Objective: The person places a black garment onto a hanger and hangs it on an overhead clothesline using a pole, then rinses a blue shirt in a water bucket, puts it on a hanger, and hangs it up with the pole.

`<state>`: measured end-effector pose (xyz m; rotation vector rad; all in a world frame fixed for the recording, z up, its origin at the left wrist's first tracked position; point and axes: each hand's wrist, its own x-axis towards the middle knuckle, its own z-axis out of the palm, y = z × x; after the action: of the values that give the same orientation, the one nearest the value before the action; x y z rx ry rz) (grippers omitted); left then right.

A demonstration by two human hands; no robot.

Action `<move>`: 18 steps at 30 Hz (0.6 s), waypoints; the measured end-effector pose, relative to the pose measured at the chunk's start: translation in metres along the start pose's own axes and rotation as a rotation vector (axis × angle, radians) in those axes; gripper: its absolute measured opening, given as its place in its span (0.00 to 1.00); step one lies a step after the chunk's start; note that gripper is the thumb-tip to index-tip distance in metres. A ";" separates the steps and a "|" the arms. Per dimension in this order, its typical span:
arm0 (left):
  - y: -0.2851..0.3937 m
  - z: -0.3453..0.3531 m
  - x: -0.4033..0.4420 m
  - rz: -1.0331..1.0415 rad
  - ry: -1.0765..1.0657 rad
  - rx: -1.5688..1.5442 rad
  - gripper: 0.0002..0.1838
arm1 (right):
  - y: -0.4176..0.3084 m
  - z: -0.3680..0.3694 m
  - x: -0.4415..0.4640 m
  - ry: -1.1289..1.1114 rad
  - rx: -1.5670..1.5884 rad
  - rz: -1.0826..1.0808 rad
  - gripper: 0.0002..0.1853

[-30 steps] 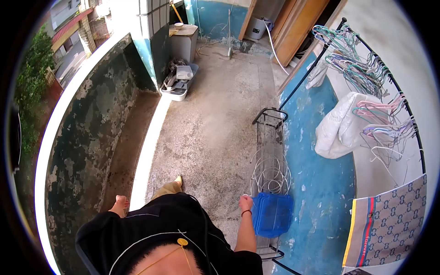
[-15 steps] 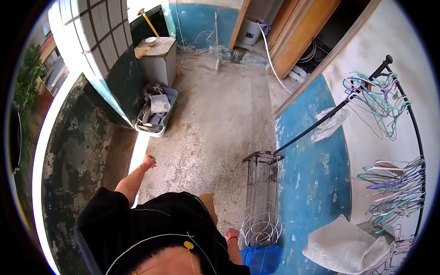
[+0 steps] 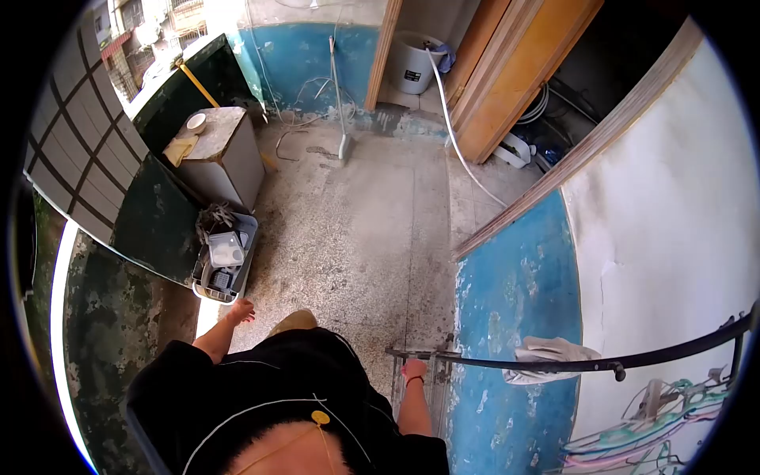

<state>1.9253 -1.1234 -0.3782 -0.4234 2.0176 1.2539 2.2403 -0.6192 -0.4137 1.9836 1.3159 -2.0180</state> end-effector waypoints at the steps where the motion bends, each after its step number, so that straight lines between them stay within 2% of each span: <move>1: 0.000 -0.008 0.013 -0.115 0.055 -0.117 0.09 | -0.055 0.026 0.021 0.026 -0.046 -0.099 0.05; 2: 0.004 -0.010 0.022 -0.245 0.183 -0.110 0.08 | -0.103 0.047 0.030 0.007 -0.045 -0.207 0.06; 3: -0.010 -0.023 0.053 -0.408 0.125 -0.190 0.07 | -0.148 0.071 0.038 -0.014 -0.043 -0.311 0.06; 4: -0.005 -0.023 0.065 -0.463 0.214 -0.103 0.07 | -0.189 0.094 0.051 -0.016 -0.043 -0.305 0.06; 5: -0.012 -0.027 0.089 -0.537 0.255 -0.060 0.15 | -0.221 0.115 0.062 -0.012 -0.073 -0.389 0.06; 7: 0.022 -0.030 0.134 -0.698 0.208 -0.167 0.15 | -0.263 0.142 0.092 -0.004 -0.107 -0.478 0.06; 9: 0.093 -0.010 0.173 -0.562 0.256 -0.067 0.13 | -0.303 0.172 0.129 0.031 -0.161 -0.375 0.04; 10: 0.126 -0.002 0.206 -0.535 0.252 -0.129 0.13 | -0.320 0.185 0.144 0.033 -0.169 -0.378 0.04; 11: 0.150 0.009 0.243 -0.519 0.243 -0.183 0.13 | -0.326 0.190 0.155 0.016 -0.234 -0.245 0.03; 12: 0.186 0.015 0.276 -0.511 0.110 -0.360 0.12 | -0.340 0.192 0.172 -0.003 -0.297 -0.116 0.03; 13: 0.229 0.031 0.313 -0.405 0.124 -0.221 0.11 | -0.351 0.189 0.185 0.002 -0.305 -0.102 0.03; 15: 0.348 0.062 0.346 -0.132 0.094 -0.129 0.08 | -0.375 0.197 0.209 -0.081 -0.141 0.044 0.02; 18: 0.511 0.112 0.412 0.103 0.008 -0.149 0.09 | -0.431 0.215 0.231 0.016 -0.199 0.044 0.02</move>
<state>1.3771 -0.7460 -0.3759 -0.3991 1.9816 1.4740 1.7846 -0.3405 -0.4118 1.9263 1.4017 -1.7786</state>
